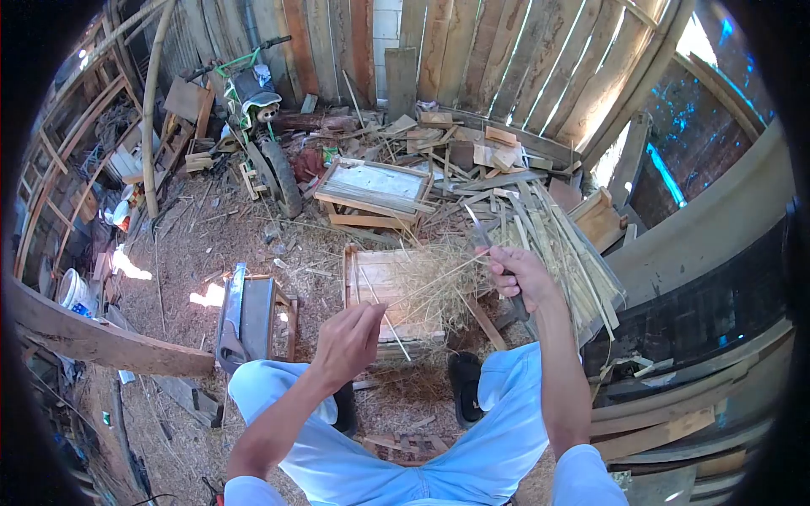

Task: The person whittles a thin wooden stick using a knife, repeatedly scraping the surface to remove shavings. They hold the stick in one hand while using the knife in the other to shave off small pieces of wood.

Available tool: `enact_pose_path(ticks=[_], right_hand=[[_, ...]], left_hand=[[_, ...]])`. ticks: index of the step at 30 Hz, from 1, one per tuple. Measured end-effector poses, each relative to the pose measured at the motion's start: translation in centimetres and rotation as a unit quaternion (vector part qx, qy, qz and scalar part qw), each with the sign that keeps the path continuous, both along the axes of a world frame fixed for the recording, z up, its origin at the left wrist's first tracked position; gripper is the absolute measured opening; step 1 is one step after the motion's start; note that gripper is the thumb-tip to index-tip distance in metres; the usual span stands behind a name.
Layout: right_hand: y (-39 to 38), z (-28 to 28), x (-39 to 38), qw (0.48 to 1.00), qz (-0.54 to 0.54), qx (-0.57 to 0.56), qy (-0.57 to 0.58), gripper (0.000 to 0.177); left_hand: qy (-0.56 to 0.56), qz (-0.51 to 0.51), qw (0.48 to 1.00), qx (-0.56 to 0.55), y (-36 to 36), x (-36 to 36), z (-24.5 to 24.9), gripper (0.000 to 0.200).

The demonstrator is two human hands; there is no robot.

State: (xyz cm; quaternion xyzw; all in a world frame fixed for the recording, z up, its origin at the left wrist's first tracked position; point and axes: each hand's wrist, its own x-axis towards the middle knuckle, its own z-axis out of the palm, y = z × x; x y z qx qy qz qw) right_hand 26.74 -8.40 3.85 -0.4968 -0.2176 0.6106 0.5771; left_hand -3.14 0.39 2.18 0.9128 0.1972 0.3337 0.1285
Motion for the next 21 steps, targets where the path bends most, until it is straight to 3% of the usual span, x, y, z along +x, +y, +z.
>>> enact_pose_path(ticks=[6,8,12,14,21], right_hand=[[-0.5,0.2,2.6,1.000,0.007,0.030,-0.002,0.029],[-1.0,0.6,3.0,0.992,-0.078,-0.014,-0.096,0.028],[-1.8,-1.1,7.3,0.987,-0.132,0.066,-0.056,0.033],[-1.5,-0.7,3.7,0.976,-0.156,-0.071,-0.131,0.033],[0.7,1.2,-5.6,0.982,-0.062,0.083,-0.161,0.033]], left_hand=[[-0.015,-0.008,1.000,0.013,0.2,-0.2,-0.1,0.018],[-0.020,-0.012,1.000,0.020,0.4,-0.5,-0.2,0.018],[-0.027,0.067,0.997,-0.023,1.6,-1.7,-0.4,0.012],[-0.094,0.071,0.976,-0.182,1.5,-0.5,-1.1,0.009],[-0.119,0.089,0.919,-0.364,1.6,1.9,-1.1,0.011]])
